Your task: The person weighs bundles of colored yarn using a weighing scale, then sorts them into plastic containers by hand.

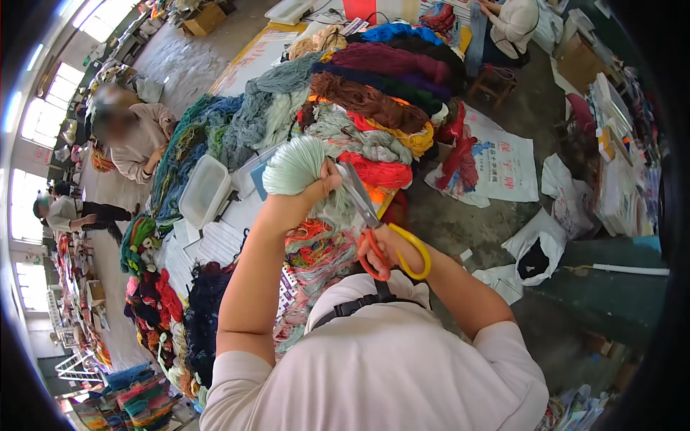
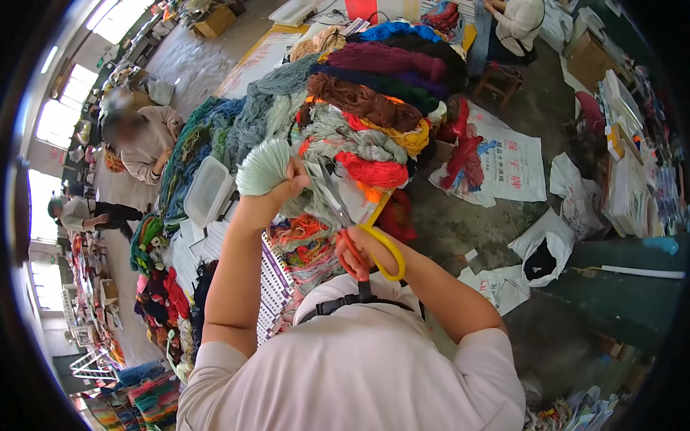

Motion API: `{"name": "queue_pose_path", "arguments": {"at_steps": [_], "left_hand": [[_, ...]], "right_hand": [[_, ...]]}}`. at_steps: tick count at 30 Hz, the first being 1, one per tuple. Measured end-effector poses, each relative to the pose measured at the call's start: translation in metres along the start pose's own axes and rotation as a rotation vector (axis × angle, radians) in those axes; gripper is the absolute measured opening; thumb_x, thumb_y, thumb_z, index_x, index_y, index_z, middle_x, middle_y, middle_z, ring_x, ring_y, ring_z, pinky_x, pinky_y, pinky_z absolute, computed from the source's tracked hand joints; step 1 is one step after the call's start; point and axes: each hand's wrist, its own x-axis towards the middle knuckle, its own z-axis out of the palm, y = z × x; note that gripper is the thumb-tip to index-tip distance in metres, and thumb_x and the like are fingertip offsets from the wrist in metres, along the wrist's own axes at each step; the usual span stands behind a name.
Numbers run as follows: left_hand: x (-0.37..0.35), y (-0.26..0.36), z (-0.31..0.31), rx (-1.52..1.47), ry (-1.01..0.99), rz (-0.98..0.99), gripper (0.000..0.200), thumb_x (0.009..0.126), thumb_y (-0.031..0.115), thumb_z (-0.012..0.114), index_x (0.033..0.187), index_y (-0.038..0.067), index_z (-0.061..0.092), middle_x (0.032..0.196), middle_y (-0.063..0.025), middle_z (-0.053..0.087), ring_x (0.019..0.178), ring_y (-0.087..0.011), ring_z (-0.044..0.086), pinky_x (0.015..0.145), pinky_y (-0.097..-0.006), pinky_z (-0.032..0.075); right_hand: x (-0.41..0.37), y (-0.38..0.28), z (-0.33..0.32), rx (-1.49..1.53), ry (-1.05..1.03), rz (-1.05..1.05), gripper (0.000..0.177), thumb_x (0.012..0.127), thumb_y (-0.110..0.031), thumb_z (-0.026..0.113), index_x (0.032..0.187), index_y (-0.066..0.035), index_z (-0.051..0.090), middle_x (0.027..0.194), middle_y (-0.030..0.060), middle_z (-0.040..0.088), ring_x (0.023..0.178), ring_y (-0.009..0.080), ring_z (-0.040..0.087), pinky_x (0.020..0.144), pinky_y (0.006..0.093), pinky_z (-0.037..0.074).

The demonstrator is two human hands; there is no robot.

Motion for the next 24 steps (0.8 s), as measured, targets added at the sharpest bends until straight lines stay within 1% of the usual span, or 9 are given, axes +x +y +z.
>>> {"name": "queue_pose_path", "arguments": {"at_steps": [2,6,10,12,14,17,19,22,24], "left_hand": [[-0.009,-0.001,0.0,-0.007,-0.002,0.016,0.028,0.078,0.001,0.07,0.078,0.011,0.044,0.078,-0.0008,0.054,0.071,-0.0092,0.047,0.062,-0.0244,0.039],[-0.026,-0.023,-0.008,-0.04,0.106,0.01,0.026,0.08,0.0,0.066,0.077,0.01,0.042,0.077,0.0008,0.053,0.07,-0.0093,0.046,0.063,-0.0254,0.039],[-0.035,-0.03,-0.005,-0.014,0.177,-0.132,0.025,0.081,0.001,0.066,0.078,0.01,0.043,0.076,0.0011,0.051,0.072,-0.0095,0.046,0.065,-0.0251,0.04],[-0.037,-0.034,0.006,0.014,0.141,-0.004,0.029,0.077,0.0,0.07,0.077,0.011,0.042,0.076,0.0009,0.051,0.07,-0.0087,0.045,0.062,-0.0241,0.037],[-0.039,-0.035,0.012,-0.014,0.121,-0.06,0.03,0.076,0.0,0.069,0.077,0.012,0.041,0.076,0.0014,0.05,0.069,-0.0087,0.045,0.06,-0.0237,0.038],[-0.039,-0.032,0.017,-0.08,0.126,-0.081,0.03,0.076,0.0,0.07,0.077,0.011,0.042,0.076,0.001,0.051,0.069,-0.0086,0.045,0.059,-0.0235,0.038],[-0.035,-0.025,0.019,-0.153,0.201,-0.078,0.023,0.08,0.001,0.066,0.078,0.01,0.045,0.076,0.0001,0.054,0.067,-0.0098,0.048,0.06,-0.0251,0.041],[-0.028,0.01,0.029,-0.133,0.276,0.058,0.02,0.078,0.001,0.067,0.08,0.009,0.049,0.091,-0.0062,0.059,0.061,-0.0087,0.05,0.052,-0.0228,0.043],[-0.017,0.044,0.028,0.001,0.332,0.321,0.017,0.081,0.003,0.065,0.094,0.006,0.054,0.119,-0.0166,0.054,0.058,-0.0084,0.053,0.049,-0.0202,0.044]], "right_hand": [[0.016,-0.006,-0.003,0.085,-0.044,-0.114,0.058,0.098,-0.051,0.029,0.089,-0.002,0.06,0.053,0.0016,0.045,0.045,0.0117,0.042,0.045,0.0252,0.037],[0.025,-0.014,0.002,0.301,-0.048,0.037,0.071,0.088,-0.07,0.035,0.086,-0.003,0.06,0.053,-0.0036,0.036,0.042,0.0062,0.031,0.041,0.0193,0.029],[0.024,-0.014,0.016,0.293,0.011,0.015,0.077,0.086,-0.074,0.034,0.093,-0.002,0.06,0.06,-0.0026,0.036,0.051,0.0083,0.034,0.051,0.0199,0.03],[0.022,-0.018,0.023,0.283,0.105,-0.016,0.082,0.081,-0.078,0.035,0.099,-0.001,0.058,0.062,-0.0029,0.034,0.054,0.0093,0.032,0.054,0.0209,0.029],[0.022,-0.016,-0.002,0.286,-0.05,-0.003,0.082,0.082,-0.077,0.035,0.096,-0.001,0.058,0.061,-0.0031,0.035,0.053,0.0087,0.032,0.052,0.0204,0.028],[0.016,-0.029,-0.028,0.436,0.08,-0.077,0.078,0.087,-0.073,0.027,0.086,-0.002,0.059,0.053,-0.0058,0.032,0.042,0.0065,0.029,0.043,0.0198,0.025],[0.012,-0.035,-0.043,0.204,0.285,-0.204,0.062,0.095,-0.059,0.033,0.082,-0.004,0.058,0.051,-0.0053,0.034,0.04,0.0061,0.03,0.042,0.021,0.026],[0.012,-0.034,-0.045,0.087,0.526,-0.316,0.039,0.096,-0.041,0.047,0.085,-0.004,0.053,0.052,-0.0038,0.037,0.042,0.0065,0.034,0.04,0.023,0.03],[0.016,-0.031,-0.047,0.039,0.565,-0.438,0.036,0.095,-0.038,0.05,0.085,-0.004,0.053,0.052,-0.0037,0.037,0.043,0.0068,0.036,0.04,0.023,0.031]]}}
